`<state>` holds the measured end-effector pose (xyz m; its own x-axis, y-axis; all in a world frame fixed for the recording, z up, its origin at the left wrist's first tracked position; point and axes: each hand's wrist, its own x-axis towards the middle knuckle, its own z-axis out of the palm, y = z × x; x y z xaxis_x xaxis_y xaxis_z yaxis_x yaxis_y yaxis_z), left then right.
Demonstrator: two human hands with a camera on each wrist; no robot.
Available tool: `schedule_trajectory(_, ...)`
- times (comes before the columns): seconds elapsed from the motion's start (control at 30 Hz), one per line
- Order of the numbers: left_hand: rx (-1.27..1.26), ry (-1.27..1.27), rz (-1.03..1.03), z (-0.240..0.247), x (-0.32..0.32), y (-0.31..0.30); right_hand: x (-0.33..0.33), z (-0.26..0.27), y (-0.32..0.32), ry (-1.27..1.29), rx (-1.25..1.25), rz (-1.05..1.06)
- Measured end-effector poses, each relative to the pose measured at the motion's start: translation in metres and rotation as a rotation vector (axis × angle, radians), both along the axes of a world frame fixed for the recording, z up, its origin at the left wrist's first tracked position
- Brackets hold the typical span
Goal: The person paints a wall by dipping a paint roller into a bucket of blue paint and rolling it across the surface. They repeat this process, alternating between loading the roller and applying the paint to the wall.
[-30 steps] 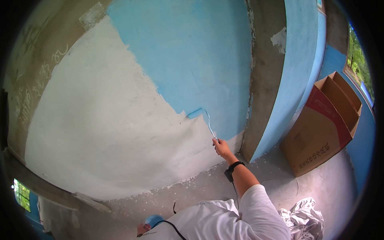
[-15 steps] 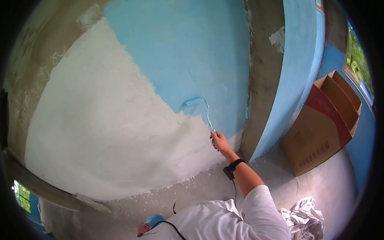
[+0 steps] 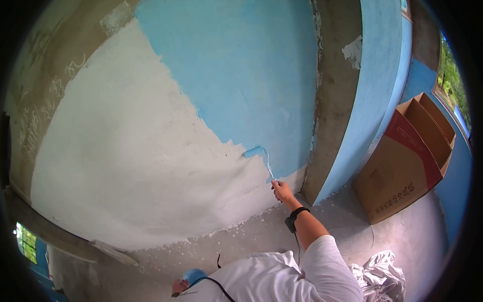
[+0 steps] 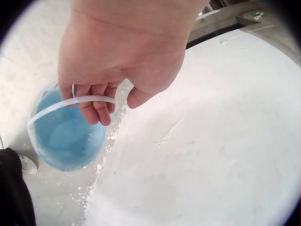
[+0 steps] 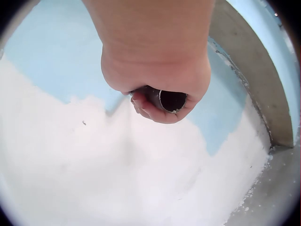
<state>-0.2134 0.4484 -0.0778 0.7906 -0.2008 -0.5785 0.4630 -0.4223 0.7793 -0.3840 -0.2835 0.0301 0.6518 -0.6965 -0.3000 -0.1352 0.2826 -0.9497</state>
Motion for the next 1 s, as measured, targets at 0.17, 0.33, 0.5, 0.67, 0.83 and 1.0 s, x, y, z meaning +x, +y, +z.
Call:
schedule_trajectory(0.17, -0.086, 0.053, 0.008, -0.001, -0.002, 0.003, 0.011, 0.041, 0.01, -0.072, -0.058, 0.017)
schedule_trajectory(0.33, 0.164, -0.081, -0.311, -0.006, 0.006, 0.013, 0.033, 0.115, 0.033, -0.292, -0.121, 0.079)
schedule_trajectory(0.5, -0.19, 0.042, 0.087, -0.035, 0.011, 0.023, 0.051, 0.118, 0.041, -0.286, -0.128, 0.09)
schedule_trajectory(0.67, -0.243, 0.014, 0.219, -0.011, -0.007, 0.005, 0.046, 0.066, 0.05, -0.171, -0.114, 0.036)
schedule_trajectory(0.83, -0.128, -0.091, 0.037, -0.016, -0.009, 0.007, 0.038, 0.024, 0.051, -0.088, 0.016, 0.009)
schedule_trajectory(1.0, -0.37, 0.206, 0.572, -0.013, -0.003, -0.003, 0.039, 0.039, 0.048, -0.154, -0.029, 0.013)
